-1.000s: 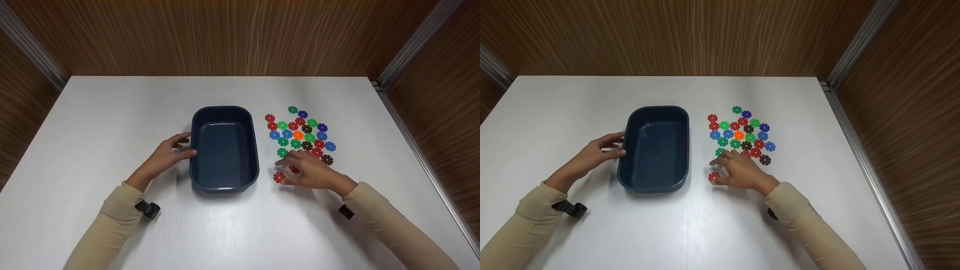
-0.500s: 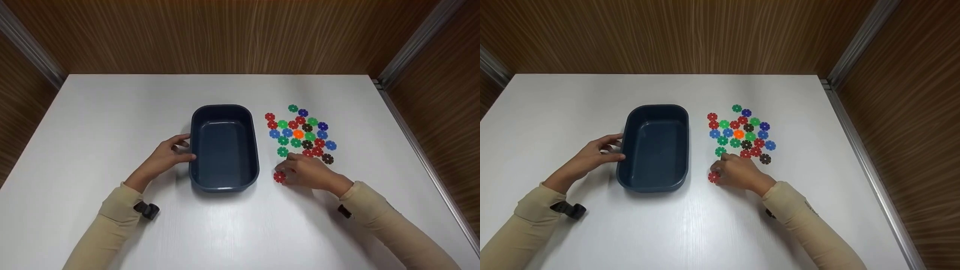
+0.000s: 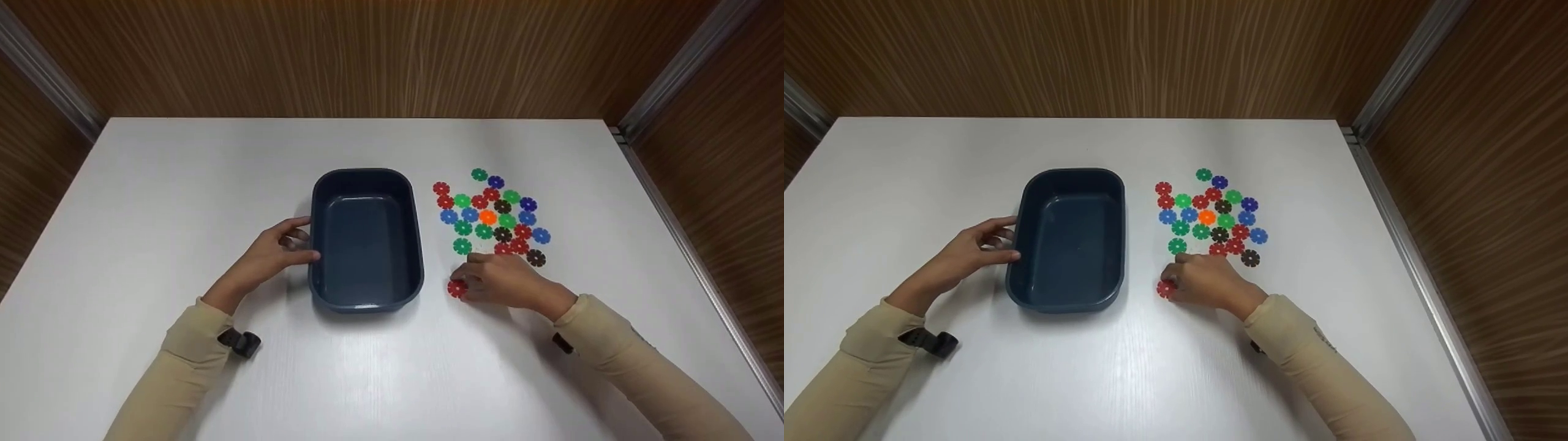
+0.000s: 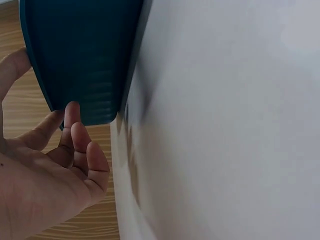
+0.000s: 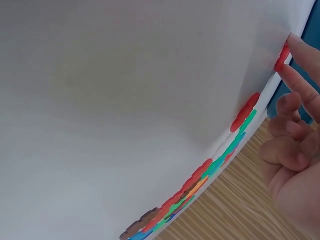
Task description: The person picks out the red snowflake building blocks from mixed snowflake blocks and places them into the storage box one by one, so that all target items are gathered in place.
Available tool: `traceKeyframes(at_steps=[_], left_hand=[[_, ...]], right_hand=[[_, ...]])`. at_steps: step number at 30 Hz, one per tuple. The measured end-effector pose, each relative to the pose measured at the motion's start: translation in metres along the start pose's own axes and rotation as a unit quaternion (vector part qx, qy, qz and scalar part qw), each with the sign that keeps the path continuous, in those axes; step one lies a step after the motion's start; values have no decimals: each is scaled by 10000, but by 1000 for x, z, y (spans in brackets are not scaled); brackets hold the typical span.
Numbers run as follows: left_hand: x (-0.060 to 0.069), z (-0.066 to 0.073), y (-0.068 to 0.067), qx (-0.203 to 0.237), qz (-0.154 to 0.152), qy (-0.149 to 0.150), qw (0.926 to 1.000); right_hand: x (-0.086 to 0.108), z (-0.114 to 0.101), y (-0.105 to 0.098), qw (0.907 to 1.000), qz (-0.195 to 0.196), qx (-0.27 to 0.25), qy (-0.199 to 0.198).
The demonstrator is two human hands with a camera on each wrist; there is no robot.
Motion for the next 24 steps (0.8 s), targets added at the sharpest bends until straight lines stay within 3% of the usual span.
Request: traceKeyframes(at_steps=[6,15,20,24], left_hand=[[0,-1,0,80,-70,3,9999],[0,-1,1,18,-182,-47,9998],[-1,-2,1,76,-181,-51,9998],[-2,-1,0,170,-157,10,9997]], right_hand=[[1,-3,-1,9997,113,185,-83],[2,-1,-27,9975,401,-538,210],[-1,-13,-48,9940,765,-781,82],[-8,-21,-56,9904,822,-1110,62]])
Point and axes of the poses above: each hand's wrist, its own x-axis away from the middle knuckle, its own y-axis out of the palm, z = x × y, the point moved 10 cm from there along -x, towards the middle knuckle, and after that the axes turned 14 degrees about -z, right-handed, at the moved point
